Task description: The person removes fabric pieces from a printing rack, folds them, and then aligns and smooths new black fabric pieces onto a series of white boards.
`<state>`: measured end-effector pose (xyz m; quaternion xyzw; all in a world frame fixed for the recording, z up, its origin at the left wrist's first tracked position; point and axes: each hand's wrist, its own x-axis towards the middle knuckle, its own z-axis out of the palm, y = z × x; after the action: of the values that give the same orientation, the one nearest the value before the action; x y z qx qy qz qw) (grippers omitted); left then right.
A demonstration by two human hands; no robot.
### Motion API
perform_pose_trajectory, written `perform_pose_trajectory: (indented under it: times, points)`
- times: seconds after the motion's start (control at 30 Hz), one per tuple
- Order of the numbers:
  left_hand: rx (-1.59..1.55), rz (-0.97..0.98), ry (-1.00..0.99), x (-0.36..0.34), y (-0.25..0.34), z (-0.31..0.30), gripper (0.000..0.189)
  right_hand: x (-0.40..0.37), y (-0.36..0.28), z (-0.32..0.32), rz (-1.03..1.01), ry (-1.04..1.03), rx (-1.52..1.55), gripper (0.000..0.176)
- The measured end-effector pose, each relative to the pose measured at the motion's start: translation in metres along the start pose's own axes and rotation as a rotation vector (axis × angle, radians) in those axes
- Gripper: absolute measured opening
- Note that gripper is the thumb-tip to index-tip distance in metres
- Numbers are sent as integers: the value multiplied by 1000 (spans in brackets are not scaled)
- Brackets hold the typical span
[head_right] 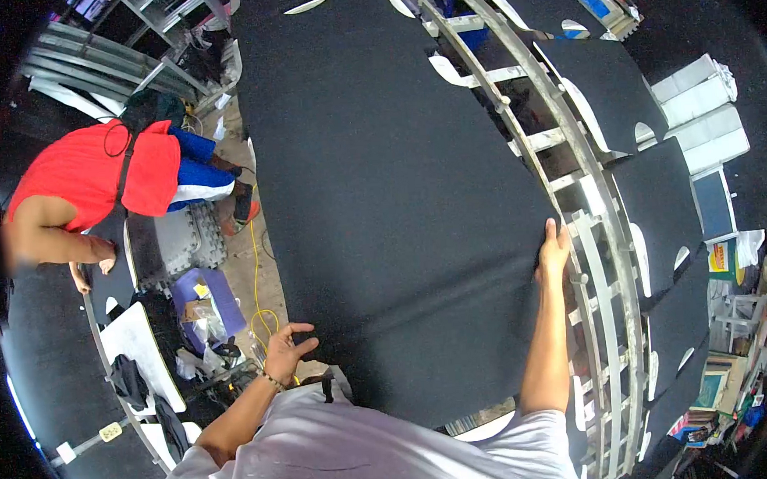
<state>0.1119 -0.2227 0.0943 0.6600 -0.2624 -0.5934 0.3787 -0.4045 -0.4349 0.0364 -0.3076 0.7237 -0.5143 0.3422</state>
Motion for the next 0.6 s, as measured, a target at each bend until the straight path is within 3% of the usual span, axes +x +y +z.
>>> perform_pose_trajectory:
  times: [0.07,0.1,0.2,0.27,0.33,0.4,0.43,0.47,0.5,0.53,0.6]
  points:
    - [217,-61,-35,-14,2,-4,31,-6,23,-17,53,93,-112,50]
    - [98,-98,-67,-17,-14,-8,30,-14,24,-30,101,15,-92,78]
    - [324,-75,-147,-31,-25,-11,30,-39,24,-45,103,124,-149,79]
    - [427,-125,-180,-38,-26,-11,31,-41,50,-70,145,48,-82,80]
    - [397,131,-259,-39,-57,-14,31,-52,67,-79,40,188,-186,46]
    - [467,60,-287,-40,-49,-18,28,-68,71,-87,-158,246,-483,45]
    - [504,-129,-362,-39,-37,-18,26,-76,46,-91,-73,70,-644,42]
    - [537,-317,-438,-39,-31,-19,25,-79,43,-91,-77,61,-641,42]
    - [322,-324,-493,-34,-50,-29,25,-82,42,-91,-105,64,-718,40]
    - [319,-321,-488,-27,-60,-38,25,-82,41,-90,-134,70,-796,39]
    - [539,-194,-281,-4,-71,-57,30,-71,44,-86,-447,153,-909,30]
